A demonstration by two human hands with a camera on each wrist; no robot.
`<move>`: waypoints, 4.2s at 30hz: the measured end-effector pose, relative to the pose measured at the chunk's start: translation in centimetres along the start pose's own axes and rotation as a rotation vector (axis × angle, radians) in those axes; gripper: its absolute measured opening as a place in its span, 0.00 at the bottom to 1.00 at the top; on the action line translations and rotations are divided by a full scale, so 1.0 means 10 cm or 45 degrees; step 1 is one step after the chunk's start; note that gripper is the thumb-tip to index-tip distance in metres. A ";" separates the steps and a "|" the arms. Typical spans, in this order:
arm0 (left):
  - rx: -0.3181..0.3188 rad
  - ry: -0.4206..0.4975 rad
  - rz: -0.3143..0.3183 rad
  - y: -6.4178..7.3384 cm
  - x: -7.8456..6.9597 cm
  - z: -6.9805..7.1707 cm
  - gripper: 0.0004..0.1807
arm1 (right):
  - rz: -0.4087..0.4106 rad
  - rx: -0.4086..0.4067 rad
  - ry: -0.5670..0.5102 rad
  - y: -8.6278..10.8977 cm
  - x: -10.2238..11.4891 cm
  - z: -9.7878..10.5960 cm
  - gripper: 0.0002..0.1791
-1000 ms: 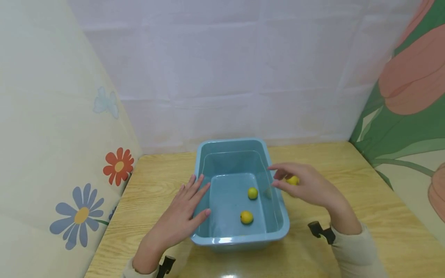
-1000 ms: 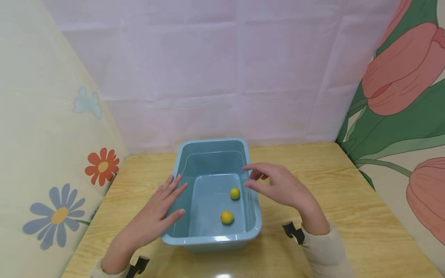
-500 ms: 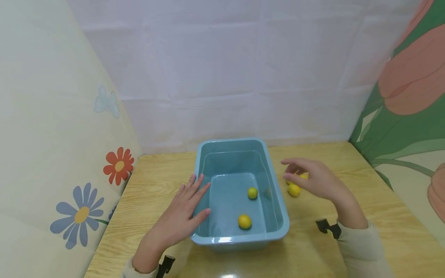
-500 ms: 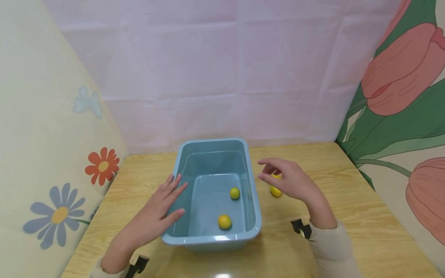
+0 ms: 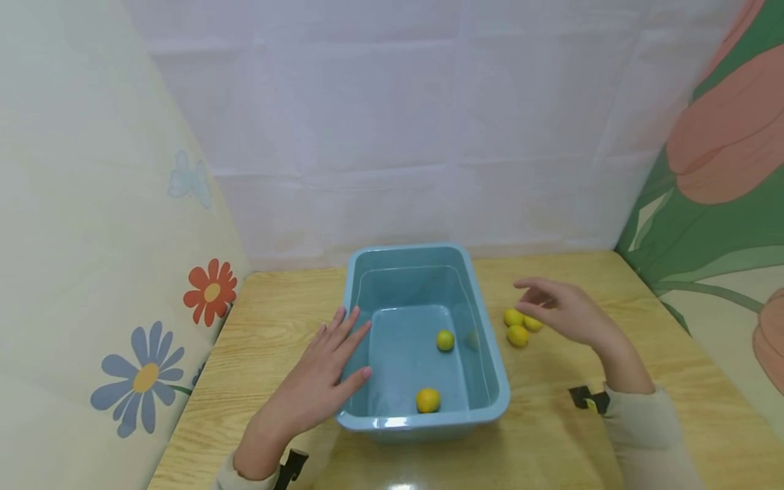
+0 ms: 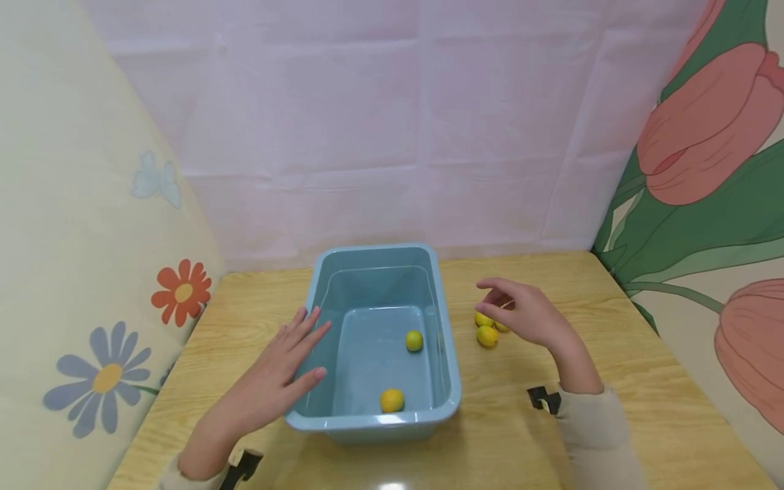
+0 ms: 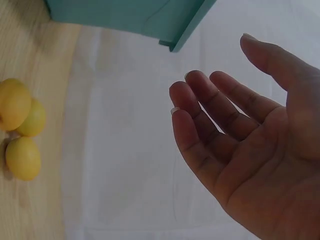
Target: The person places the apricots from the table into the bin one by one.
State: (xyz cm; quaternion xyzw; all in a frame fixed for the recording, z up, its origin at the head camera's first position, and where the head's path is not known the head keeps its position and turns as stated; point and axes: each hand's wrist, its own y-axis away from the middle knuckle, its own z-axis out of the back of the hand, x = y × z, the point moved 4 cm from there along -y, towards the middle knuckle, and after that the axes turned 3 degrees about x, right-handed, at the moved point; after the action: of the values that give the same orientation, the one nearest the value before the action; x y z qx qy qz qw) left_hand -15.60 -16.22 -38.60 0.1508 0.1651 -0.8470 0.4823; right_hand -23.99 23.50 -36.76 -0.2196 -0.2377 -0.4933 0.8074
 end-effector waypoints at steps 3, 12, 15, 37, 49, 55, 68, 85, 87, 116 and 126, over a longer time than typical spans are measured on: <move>0.001 -0.002 0.002 0.00 0.00 0.00 0.38 | -0.025 0.004 -0.017 0.01 -0.09 0.01 0.25; -0.008 -0.003 0.001 0.00 -0.01 0.01 0.38 | -0.138 -0.009 -0.028 0.04 -0.41 -0.04 0.29; -0.012 0.001 -0.006 0.00 -0.01 0.01 0.38 | -0.173 -0.019 -0.027 0.03 -0.52 -0.06 0.30; -0.011 0.003 -0.006 -0.01 0.00 0.00 0.39 | -0.277 0.045 -0.017 0.05 -1.02 -0.20 0.32; -0.003 -0.002 0.001 0.00 0.00 -0.01 0.39 | -0.368 0.137 -0.024 0.06 -1.19 -0.30 0.35; -0.007 0.006 -0.009 0.00 0.01 -0.01 0.39 | -0.429 0.182 -0.054 0.06 -1.24 -0.35 0.36; -0.020 0.002 -0.019 -0.01 0.01 -0.02 0.38 | -0.430 0.199 -0.010 0.02 -1.26 -0.43 0.35; -0.012 0.006 -0.015 0.00 0.01 -0.02 0.38 | -0.471 0.211 0.006 -0.03 -1.30 -0.48 0.35; -0.010 0.007 -0.012 0.00 0.01 -0.02 0.38 | -0.466 0.210 0.019 -0.02 -1.30 -0.47 0.35; -0.016 0.006 -0.004 0.00 0.01 -0.02 0.39 | -0.347 0.115 0.070 0.05 -0.81 -0.16 0.33; -0.042 0.001 -0.020 0.00 0.00 -0.02 0.38 | -0.282 0.069 0.075 0.06 -0.56 -0.08 0.33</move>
State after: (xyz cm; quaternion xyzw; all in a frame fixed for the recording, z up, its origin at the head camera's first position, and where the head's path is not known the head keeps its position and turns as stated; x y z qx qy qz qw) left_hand -15.58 -16.16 -38.82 0.1418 0.1802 -0.8479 0.4780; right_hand -25.54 27.12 -40.81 -0.1555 -0.2498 -0.5793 0.7602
